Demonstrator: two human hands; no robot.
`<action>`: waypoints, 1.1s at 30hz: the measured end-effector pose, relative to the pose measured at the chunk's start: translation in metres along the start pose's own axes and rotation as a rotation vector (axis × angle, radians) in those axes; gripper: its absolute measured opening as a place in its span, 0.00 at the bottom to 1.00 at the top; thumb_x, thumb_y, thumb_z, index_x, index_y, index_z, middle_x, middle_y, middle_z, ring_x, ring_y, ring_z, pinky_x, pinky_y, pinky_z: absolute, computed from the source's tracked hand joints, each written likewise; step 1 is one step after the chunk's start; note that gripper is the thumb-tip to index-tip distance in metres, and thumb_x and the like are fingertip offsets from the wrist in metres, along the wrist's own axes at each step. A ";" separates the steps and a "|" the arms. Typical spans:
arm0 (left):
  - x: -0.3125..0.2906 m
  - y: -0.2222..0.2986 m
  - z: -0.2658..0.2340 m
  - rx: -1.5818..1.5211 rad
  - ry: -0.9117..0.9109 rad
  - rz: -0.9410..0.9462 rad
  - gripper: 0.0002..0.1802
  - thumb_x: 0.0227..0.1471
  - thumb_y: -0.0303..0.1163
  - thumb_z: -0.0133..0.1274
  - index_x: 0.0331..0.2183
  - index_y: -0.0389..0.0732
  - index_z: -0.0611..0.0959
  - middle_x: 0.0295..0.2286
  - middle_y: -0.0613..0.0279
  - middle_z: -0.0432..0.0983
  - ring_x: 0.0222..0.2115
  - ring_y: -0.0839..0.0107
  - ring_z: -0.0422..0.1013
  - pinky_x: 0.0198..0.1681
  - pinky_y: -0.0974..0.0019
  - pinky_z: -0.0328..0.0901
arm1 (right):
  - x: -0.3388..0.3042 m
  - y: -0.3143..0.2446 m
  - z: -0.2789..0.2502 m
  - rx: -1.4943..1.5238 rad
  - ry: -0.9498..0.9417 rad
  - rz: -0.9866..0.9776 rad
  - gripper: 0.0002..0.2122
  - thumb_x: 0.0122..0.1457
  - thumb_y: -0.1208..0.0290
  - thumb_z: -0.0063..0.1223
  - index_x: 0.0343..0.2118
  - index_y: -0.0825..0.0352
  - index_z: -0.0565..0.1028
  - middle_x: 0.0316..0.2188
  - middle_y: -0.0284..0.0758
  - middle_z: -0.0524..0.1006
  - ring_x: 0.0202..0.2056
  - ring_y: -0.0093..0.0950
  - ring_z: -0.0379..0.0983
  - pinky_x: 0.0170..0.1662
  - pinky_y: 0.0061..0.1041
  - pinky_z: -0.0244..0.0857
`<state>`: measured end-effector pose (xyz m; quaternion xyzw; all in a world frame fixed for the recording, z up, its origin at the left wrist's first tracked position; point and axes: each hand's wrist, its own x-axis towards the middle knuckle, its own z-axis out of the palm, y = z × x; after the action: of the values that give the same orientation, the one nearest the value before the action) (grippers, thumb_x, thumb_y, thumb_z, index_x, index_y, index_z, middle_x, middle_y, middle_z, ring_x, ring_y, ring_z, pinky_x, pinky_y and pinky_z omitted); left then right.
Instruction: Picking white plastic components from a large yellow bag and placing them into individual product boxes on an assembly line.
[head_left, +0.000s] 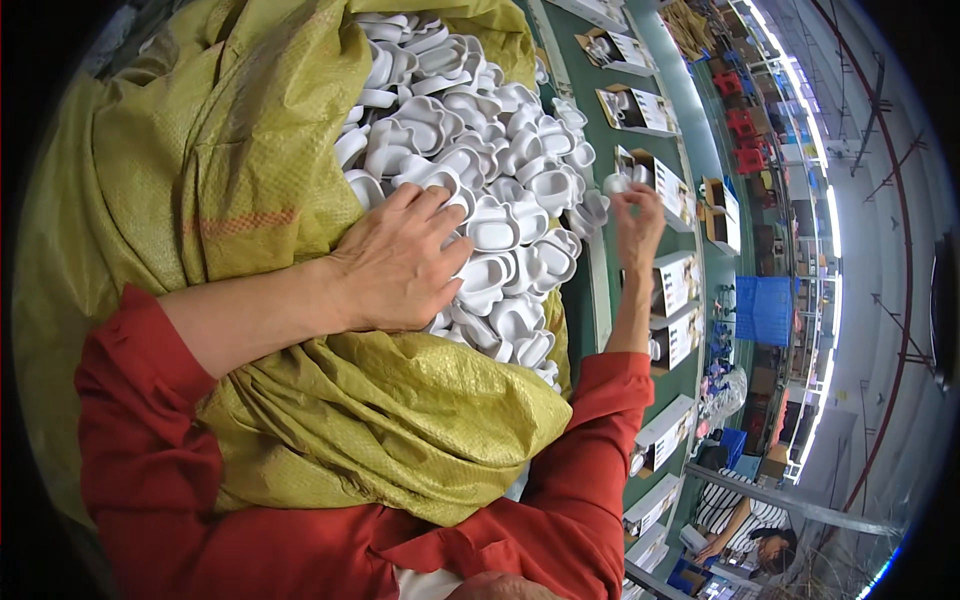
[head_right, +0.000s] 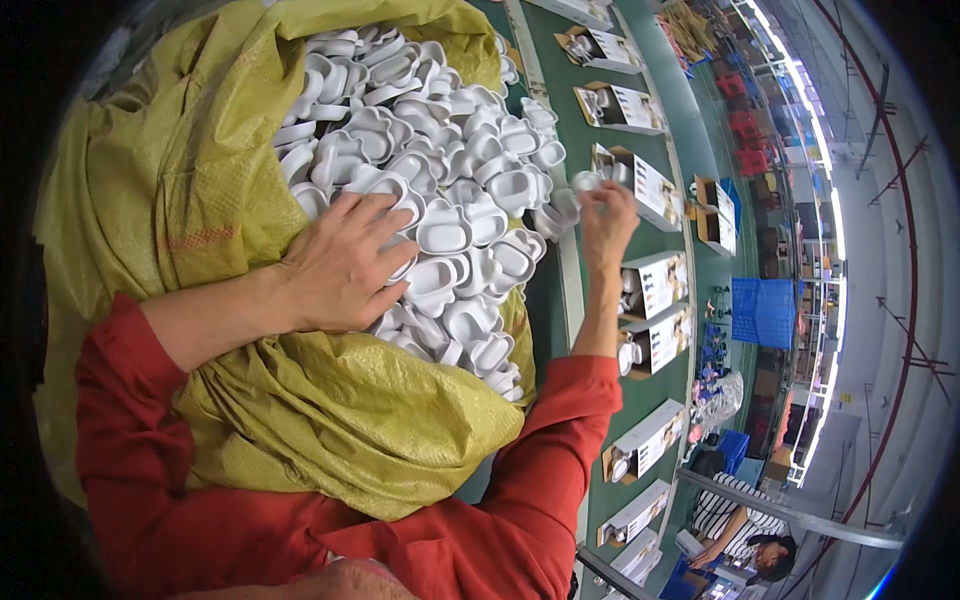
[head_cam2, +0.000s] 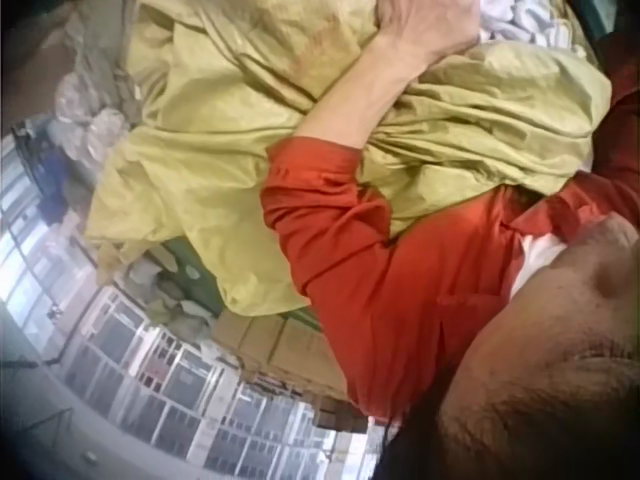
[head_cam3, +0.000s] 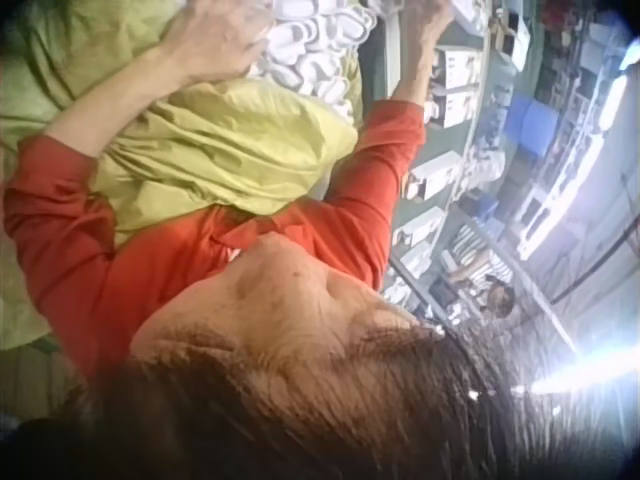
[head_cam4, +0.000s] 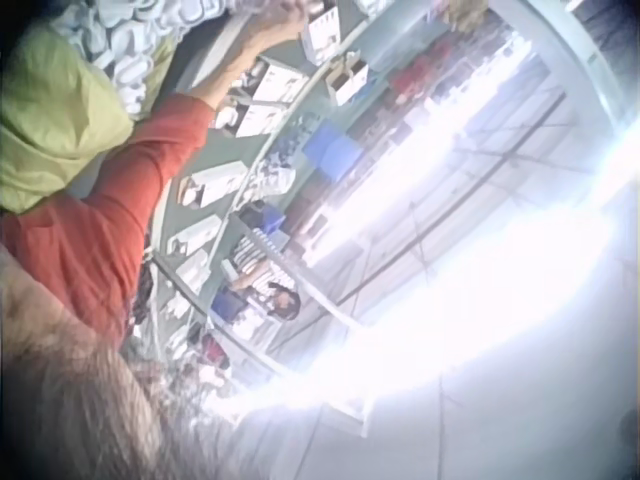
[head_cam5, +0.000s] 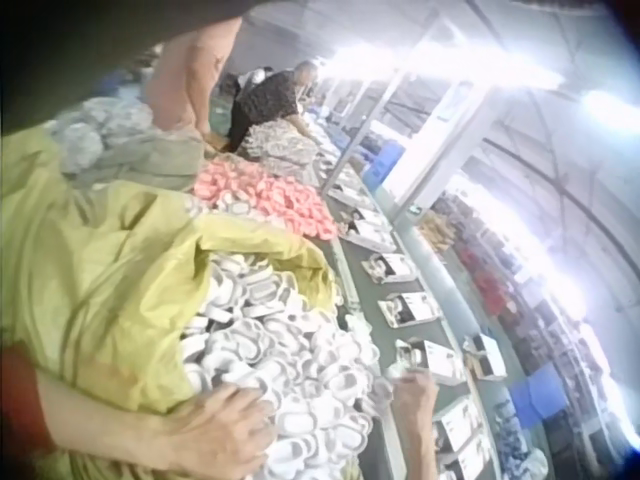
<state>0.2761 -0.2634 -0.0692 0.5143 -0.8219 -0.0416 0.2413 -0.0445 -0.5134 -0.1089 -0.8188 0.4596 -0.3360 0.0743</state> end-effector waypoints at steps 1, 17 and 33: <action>0.000 0.000 -0.001 -0.005 0.000 0.000 0.21 0.44 0.40 0.60 0.39 0.36 0.82 0.46 0.48 0.72 0.50 0.51 0.65 0.54 0.51 0.59 | 0.009 0.010 0.000 -0.086 0.034 0.016 0.10 0.50 0.65 0.65 0.27 0.67 0.81 0.43 0.40 0.79 0.46 0.41 0.73 0.51 0.40 0.63; 0.002 0.001 0.000 0.110 -0.030 0.019 0.20 0.44 0.43 0.59 0.36 0.37 0.83 0.44 0.49 0.74 0.48 0.52 0.67 0.51 0.51 0.60 | -0.038 0.009 -0.011 -0.077 -0.289 -0.052 0.08 0.52 0.76 0.58 0.37 0.66 0.77 0.45 0.42 0.77 0.48 0.44 0.72 0.53 0.39 0.63; 0.007 0.000 -0.006 -0.032 -0.001 0.073 0.20 0.43 0.38 0.60 0.39 0.37 0.83 0.46 0.47 0.73 0.50 0.50 0.66 0.54 0.51 0.60 | 0.007 0.051 -0.022 -0.448 0.040 0.157 0.07 0.53 0.63 0.61 0.31 0.59 0.81 0.51 0.37 0.75 0.53 0.42 0.68 0.55 0.44 0.59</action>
<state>0.2766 -0.2683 -0.0612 0.4799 -0.8395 -0.0463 0.2506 -0.0915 -0.5444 -0.1107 -0.7696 0.5864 -0.2350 -0.0927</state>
